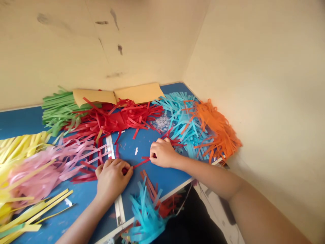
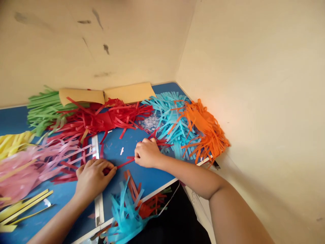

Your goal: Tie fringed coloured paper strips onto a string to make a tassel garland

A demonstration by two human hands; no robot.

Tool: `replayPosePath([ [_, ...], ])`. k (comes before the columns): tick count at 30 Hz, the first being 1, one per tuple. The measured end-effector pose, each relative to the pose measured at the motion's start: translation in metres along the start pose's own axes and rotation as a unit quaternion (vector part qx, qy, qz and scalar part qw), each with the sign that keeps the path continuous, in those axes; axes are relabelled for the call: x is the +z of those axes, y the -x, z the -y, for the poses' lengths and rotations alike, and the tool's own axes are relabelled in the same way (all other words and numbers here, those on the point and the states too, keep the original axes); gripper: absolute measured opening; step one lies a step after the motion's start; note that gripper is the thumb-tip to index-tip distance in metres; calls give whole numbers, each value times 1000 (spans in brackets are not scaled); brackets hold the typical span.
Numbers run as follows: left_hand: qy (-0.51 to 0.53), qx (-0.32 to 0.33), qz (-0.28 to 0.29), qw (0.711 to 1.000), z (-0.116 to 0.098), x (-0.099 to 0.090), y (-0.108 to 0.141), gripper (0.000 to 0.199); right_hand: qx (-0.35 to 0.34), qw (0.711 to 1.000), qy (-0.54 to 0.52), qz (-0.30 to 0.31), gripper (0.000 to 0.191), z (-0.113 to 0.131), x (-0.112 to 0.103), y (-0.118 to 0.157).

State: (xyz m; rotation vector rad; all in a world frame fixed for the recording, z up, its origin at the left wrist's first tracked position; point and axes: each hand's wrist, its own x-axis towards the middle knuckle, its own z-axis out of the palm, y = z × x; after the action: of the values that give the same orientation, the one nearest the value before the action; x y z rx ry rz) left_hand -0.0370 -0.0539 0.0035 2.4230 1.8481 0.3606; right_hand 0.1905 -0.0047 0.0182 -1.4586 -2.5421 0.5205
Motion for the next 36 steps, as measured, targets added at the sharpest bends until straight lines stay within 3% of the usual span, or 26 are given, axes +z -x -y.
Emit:
replayPosePath([
  [3, -9, 30, 6, 999, -4, -5, -5, 12, -22, 999, 38, 15, 2, 5, -6, -3],
  [8, -58, 205, -56, 975, -6, -3, 3, 39, -191, 973, 124, -34, 18, -1, 1, 4],
  [15, -69, 228, -115, 964, -19, 7, -3, 23, -324, 916, 229, -66, 26, 1, 8, -2],
  [17, -75, 232, -138, 960, -25, 8, -8, 26, -314, 919, 231, -54, 24, 1, 12, -10],
  [21, -88, 229, -203, 948, -33, 5, -10, 33, -229, 954, 193, -25, 16, 3, 9, -15],
  [24, -81, 224, -252, 938, -31, -17, 1, 33, -179, 978, 94, -46, 11, 16, -16, 6],
  [26, -52, 232, -273, 932, -31, -43, 15, 29, -155, 983, -46, -89, 13, 30, -43, 27],
  [28, -23, 261, -279, 924, -35, -73, 29, 29, -145, 962, -211, -94, 24, 43, -72, 44],
  [31, -16, 293, -288, 911, -48, -110, 41, 30, -137, 883, -441, 92, 47, 57, -99, 51],
  [33, -6, 292, -303, 907, -57, -120, 43, 29, -102, 807, -551, 186, 51, 63, -99, 49],
  [34, 4, 292, -313, 904, -61, -121, 43, 28, -82, 779, -591, 193, 51, 66, -93, 49],
  [36, 30, 291, -335, 896, -67, -116, 45, 22, -44, 741, -653, 147, 48, 69, -75, 52],
])
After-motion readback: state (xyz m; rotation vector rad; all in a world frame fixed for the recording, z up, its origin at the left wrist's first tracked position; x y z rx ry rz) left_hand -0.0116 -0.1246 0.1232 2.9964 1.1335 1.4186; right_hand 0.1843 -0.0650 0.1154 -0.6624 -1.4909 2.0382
